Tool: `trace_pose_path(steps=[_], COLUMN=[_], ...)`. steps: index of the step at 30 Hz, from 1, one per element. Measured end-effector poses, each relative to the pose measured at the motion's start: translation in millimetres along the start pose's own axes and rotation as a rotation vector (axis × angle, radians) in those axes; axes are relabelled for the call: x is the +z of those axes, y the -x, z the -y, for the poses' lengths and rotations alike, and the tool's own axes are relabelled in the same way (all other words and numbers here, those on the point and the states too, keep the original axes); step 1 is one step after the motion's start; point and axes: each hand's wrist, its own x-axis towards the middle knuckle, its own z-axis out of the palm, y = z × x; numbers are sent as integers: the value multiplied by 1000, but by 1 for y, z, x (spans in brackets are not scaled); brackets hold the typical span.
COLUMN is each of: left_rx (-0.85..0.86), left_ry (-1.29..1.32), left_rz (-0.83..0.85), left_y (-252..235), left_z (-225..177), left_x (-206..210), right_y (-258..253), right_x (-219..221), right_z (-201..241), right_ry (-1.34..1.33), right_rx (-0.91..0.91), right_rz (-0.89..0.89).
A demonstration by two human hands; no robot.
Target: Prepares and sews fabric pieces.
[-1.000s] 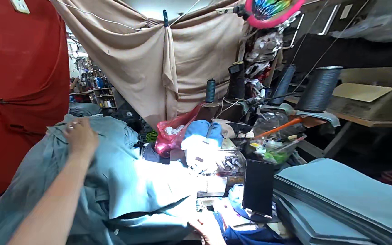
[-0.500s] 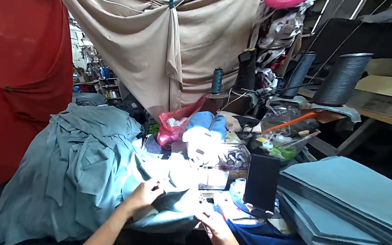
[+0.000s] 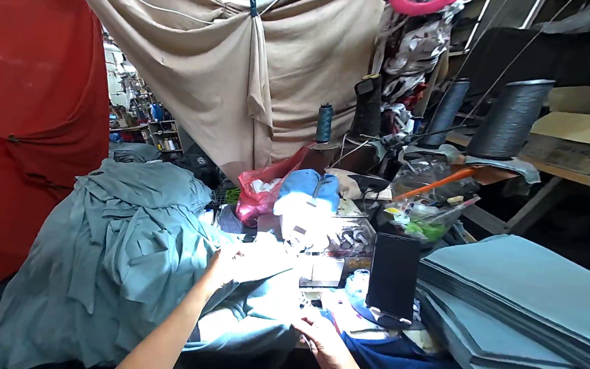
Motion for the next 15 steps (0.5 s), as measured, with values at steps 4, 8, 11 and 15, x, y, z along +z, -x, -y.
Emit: trace_pose_path(steps=[4,8,11,15], left_rx=[240,608,818,850], left_ry=[28,34,-70,-139], left_rz=[-280,-256,-247,-338], left_y=[18,62,87,90], left_z=[-13,-36,-33,-19], left_x=[1,21,63,97], right_y=[2,6,11,15], right_x=[-1,-3,-4,-4], right_z=[-1,-4,-4,-5], right_ry=[-16,-34,-4,31], right_rx=[-11,-26,-1,-14], right_rz=[-17,5,11,-1])
